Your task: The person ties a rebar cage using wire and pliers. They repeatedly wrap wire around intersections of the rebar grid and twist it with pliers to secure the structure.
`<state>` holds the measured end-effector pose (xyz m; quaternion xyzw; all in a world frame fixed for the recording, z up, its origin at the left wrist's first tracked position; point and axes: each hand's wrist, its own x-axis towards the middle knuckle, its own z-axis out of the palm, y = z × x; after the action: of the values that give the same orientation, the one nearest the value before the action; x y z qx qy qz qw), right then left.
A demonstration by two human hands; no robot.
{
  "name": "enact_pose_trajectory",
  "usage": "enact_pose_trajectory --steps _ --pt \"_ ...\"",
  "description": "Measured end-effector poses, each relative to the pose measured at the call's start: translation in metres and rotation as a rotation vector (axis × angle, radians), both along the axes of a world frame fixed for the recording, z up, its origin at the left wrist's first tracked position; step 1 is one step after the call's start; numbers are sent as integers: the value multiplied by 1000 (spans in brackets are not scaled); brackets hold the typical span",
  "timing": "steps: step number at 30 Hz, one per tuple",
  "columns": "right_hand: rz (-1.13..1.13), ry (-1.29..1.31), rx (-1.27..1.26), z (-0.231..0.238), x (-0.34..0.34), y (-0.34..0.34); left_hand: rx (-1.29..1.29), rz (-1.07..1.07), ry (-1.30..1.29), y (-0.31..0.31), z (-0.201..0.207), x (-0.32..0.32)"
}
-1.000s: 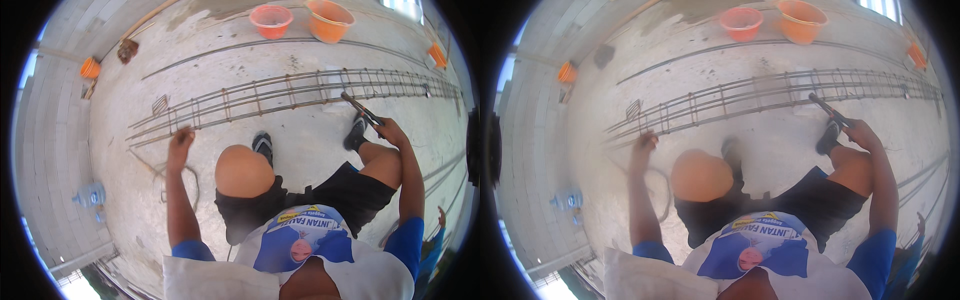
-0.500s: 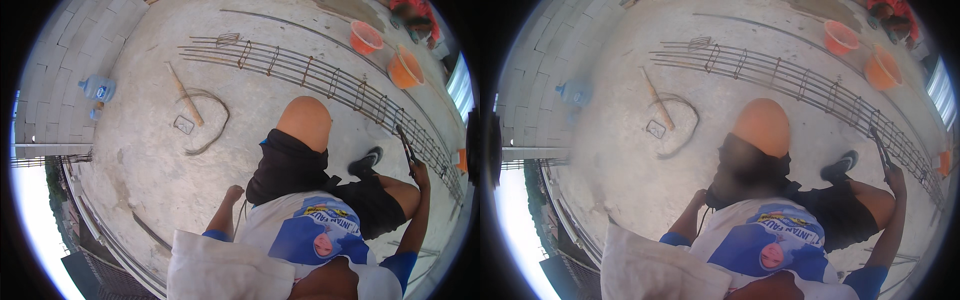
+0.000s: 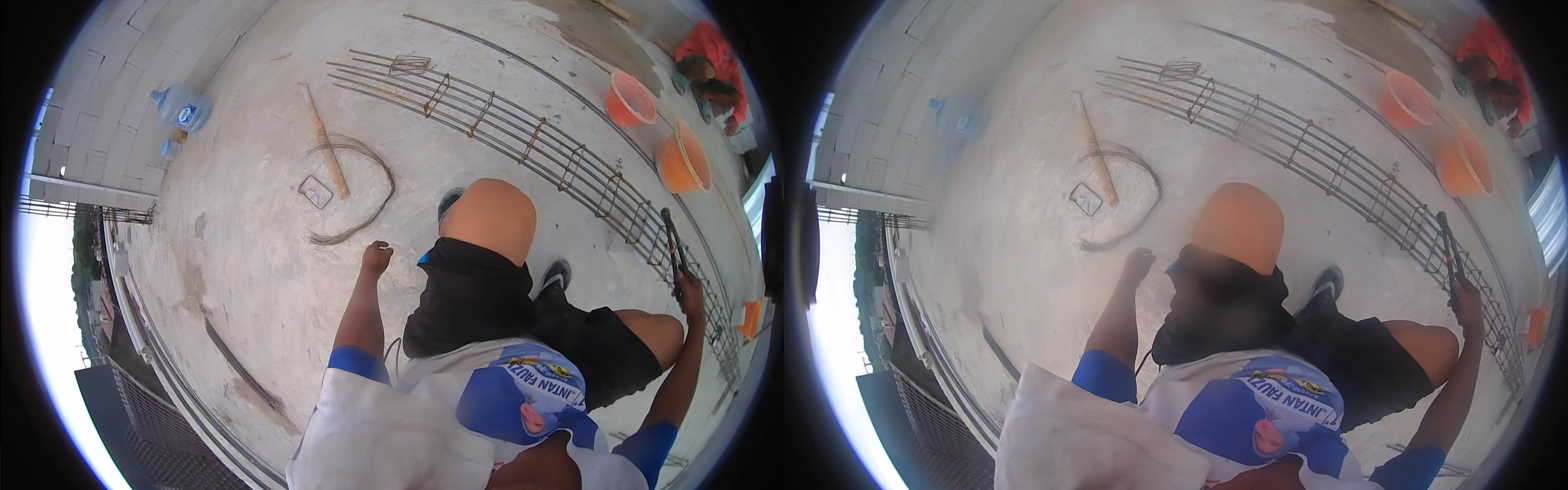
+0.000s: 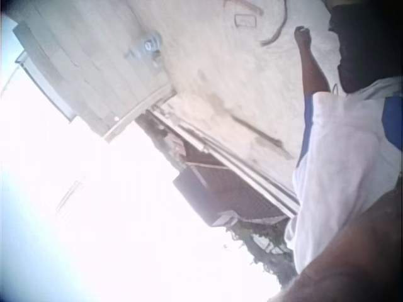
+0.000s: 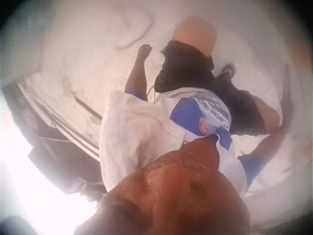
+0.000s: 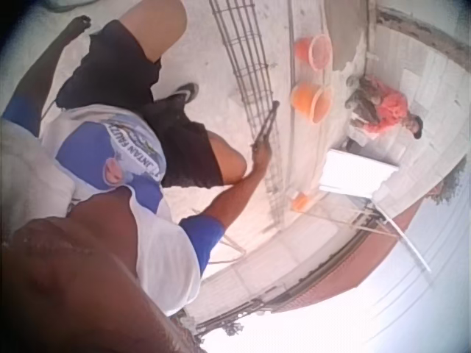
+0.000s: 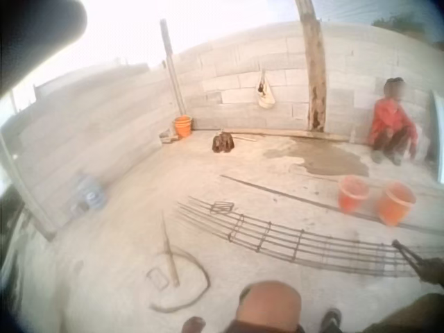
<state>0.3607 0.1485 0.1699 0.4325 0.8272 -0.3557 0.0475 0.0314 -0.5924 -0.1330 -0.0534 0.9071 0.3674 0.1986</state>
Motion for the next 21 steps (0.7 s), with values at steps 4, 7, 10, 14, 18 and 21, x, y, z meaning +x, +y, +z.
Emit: enact_pose_trajectory --steps 4,7,10,14,18,21 --pt "56 -134 -1 18 -28 -27 -87 -1 0 -28 -20 -29" --pt "43 -147 5 -1 -25 -25 -79 99 -42 -20 -31 -56" --pt "-2 -139 -34 -20 -16 -9 -273 -4 -207 -12 -32 -83" --pt "-100 -141 -60 -13 -13 -5 -509 -132 -405 20 -11 -104" --pt "-197 -86 -97 -15 -19 -5 -592 -175 -340 28 -19 -110" --pt "-220 -112 -130 -6 -43 -24 -635 -186 -322 26 -24 -113"
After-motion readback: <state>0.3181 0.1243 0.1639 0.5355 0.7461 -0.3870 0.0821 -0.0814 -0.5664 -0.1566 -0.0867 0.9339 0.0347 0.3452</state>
